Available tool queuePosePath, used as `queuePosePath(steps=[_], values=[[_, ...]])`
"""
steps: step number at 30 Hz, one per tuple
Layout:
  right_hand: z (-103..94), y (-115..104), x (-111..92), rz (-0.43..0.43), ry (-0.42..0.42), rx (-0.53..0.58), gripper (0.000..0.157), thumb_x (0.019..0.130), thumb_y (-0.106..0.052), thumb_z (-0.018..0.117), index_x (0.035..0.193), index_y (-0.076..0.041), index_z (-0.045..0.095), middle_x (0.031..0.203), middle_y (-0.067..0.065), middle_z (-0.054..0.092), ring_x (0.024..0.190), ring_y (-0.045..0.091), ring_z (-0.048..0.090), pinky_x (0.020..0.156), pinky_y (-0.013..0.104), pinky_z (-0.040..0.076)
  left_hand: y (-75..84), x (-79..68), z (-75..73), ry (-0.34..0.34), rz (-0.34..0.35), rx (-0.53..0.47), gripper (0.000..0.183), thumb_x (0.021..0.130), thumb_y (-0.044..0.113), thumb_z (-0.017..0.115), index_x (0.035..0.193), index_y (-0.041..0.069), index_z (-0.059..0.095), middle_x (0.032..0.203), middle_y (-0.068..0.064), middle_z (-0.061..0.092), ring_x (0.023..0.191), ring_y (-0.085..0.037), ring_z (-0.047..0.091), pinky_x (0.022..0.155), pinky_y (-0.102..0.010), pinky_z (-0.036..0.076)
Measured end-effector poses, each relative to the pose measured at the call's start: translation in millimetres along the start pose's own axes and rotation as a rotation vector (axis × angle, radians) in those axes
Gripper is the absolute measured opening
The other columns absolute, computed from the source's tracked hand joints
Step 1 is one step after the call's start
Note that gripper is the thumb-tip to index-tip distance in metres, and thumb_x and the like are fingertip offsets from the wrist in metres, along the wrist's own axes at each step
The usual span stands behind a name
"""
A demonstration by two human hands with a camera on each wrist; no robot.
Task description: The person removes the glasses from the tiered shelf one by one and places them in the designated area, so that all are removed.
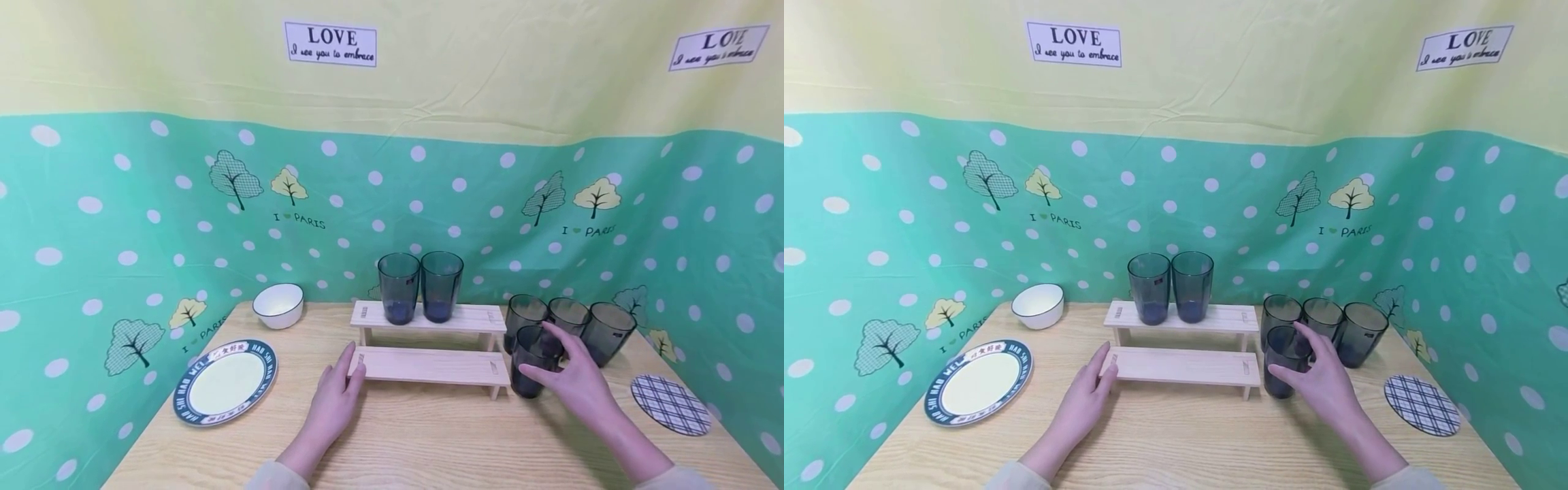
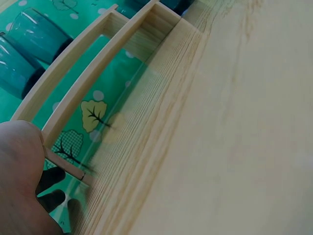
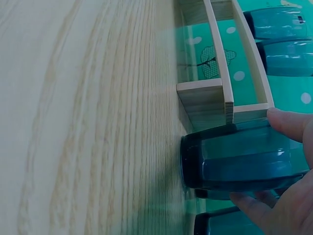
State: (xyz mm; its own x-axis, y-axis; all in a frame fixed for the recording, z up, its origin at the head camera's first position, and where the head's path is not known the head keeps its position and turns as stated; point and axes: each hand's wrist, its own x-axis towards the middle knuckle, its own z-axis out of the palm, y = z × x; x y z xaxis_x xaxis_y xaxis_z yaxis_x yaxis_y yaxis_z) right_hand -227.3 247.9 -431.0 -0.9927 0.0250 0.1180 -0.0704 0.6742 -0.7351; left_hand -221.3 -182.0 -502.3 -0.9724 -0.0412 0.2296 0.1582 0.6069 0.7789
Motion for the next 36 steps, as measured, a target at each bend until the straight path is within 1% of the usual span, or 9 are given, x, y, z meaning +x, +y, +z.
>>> queuePosePath(steps=[6, 13, 15, 18, 21, 25, 27, 32, 36], values=[[2.1, 2, -1, -0.048, 0.000, -0.002, 0.117, 0.090, -0.051, 0.092, 0.177, -0.012, 0.023, 0.171, 0.038, 0.022, 0.150, 0.066, 0.031, 0.111, 0.087, 0.032, -1.1, 0.5, 0.4, 0.003, -0.002, -0.006, 0.062, 0.120, 0.040, 0.049, 0.170, 0.005, 0.040, 0.165, -0.020, 0.052, 0.156, -0.061, 0.030, 0.130, -0.072, 0.017], [2.6, 1, -3, -0.095, -0.016, -0.007, 0.111, 0.093, -0.045, 0.091, 0.175, -0.010, 0.024, 0.167, 0.038, 0.027, 0.144, 0.064, 0.040, 0.108, 0.083, 0.043, -0.7, 1.7, 0.5, 0.005, 0.007, -0.005, 0.062, 0.120, 0.038, 0.050, 0.169, 0.003, 0.041, 0.163, -0.021, 0.054, 0.155, -0.056, 0.037, 0.132, -0.069, 0.016], [-0.2, -1, -3, -0.097, -0.031, -0.023, 0.112, 0.094, -0.046, 0.090, 0.176, -0.010, 0.023, 0.168, 0.038, 0.026, 0.144, 0.065, 0.039, 0.107, 0.084, 0.043, -0.3, 1.6, 0.5, 0.001, 0.004, -0.001, 0.062, 0.120, 0.038, 0.050, 0.169, 0.003, 0.040, 0.163, -0.021, 0.054, 0.155, -0.054, 0.039, 0.132, -0.069, 0.016], [-8.7, -7, -2, -0.108, -0.040, -0.051, 0.113, 0.095, -0.050, 0.088, 0.177, -0.011, 0.020, 0.171, 0.038, 0.021, 0.146, 0.068, 0.035, 0.107, 0.089, 0.037, 0.8, 1.3, -0.1, -0.004, -0.001, 0.003, 0.062, 0.120, 0.038, 0.049, 0.170, 0.003, 0.040, 0.164, -0.021, 0.053, 0.155, -0.053, 0.040, 0.132, -0.069, 0.017], [-19.1, -20, 2, -0.132, -0.014, -0.046, 0.111, 0.096, -0.050, 0.087, 0.178, -0.013, 0.020, 0.174, 0.035, 0.019, 0.150, 0.066, 0.031, 0.109, 0.090, 0.031, 1.2, 0.3, -1.0, -0.003, -0.007, 0.001, 0.062, 0.120, 0.039, 0.049, 0.170, 0.004, 0.040, 0.164, -0.021, 0.052, 0.155, -0.054, 0.038, 0.132, -0.069, 0.017], [-30.2, -42, 8, -0.194, 0.047, -0.007, 0.104, 0.098, -0.044, 0.087, 0.177, -0.014, 0.026, 0.174, 0.030, 0.025, 0.154, 0.060, 0.031, 0.113, 0.085, 0.033, 1.9, 0.1, -2.5, -0.007, -0.012, -0.007, 0.062, 0.120, 0.039, 0.050, 0.171, 0.004, 0.038, 0.166, -0.020, 0.051, 0.156, -0.053, 0.037, 0.132, -0.069, 0.016], [-32.6, -53, 11, -0.220, 0.056, 0.009, 0.103, 0.099, -0.043, 0.087, 0.177, -0.015, 0.026, 0.173, 0.028, 0.027, 0.154, 0.058, 0.033, 0.116, 0.081, 0.035, 1.7, 0.1, -3.2, -0.009, -0.011, -0.011, 0.063, 0.120, 0.039, 0.049, 0.171, 0.004, 0.038, 0.166, -0.020, 0.051, 0.156, -0.053, 0.038, 0.132, -0.069, 0.015], [-26.3, -80, 20, -0.253, 0.011, 0.059, 0.105, 0.098, -0.046, 0.087, 0.178, -0.022, 0.023, 0.174, 0.023, 0.028, 0.156, 0.054, 0.035, 0.122, 0.073, 0.037, -0.4, 0.2, -2.6, -0.008, -0.015, -0.006, 0.064, 0.120, 0.042, 0.048, 0.171, 0.005, 0.038, 0.167, -0.019, 0.050, 0.156, -0.057, 0.034, 0.130, -0.072, 0.016], [-12.1, -99, 30, -0.282, -0.037, 0.126, 0.103, 0.099, -0.039, 0.088, 0.178, -0.024, 0.023, 0.175, 0.020, 0.028, 0.159, 0.048, 0.034, 0.124, 0.068, 0.038, -1.5, 0.0, -0.2, -0.005, -0.018, -0.004, 0.064, 0.119, 0.043, 0.049, 0.171, 0.006, 0.039, 0.166, -0.020, 0.050, 0.155, -0.062, 0.031, 0.129, -0.074, 0.019]])
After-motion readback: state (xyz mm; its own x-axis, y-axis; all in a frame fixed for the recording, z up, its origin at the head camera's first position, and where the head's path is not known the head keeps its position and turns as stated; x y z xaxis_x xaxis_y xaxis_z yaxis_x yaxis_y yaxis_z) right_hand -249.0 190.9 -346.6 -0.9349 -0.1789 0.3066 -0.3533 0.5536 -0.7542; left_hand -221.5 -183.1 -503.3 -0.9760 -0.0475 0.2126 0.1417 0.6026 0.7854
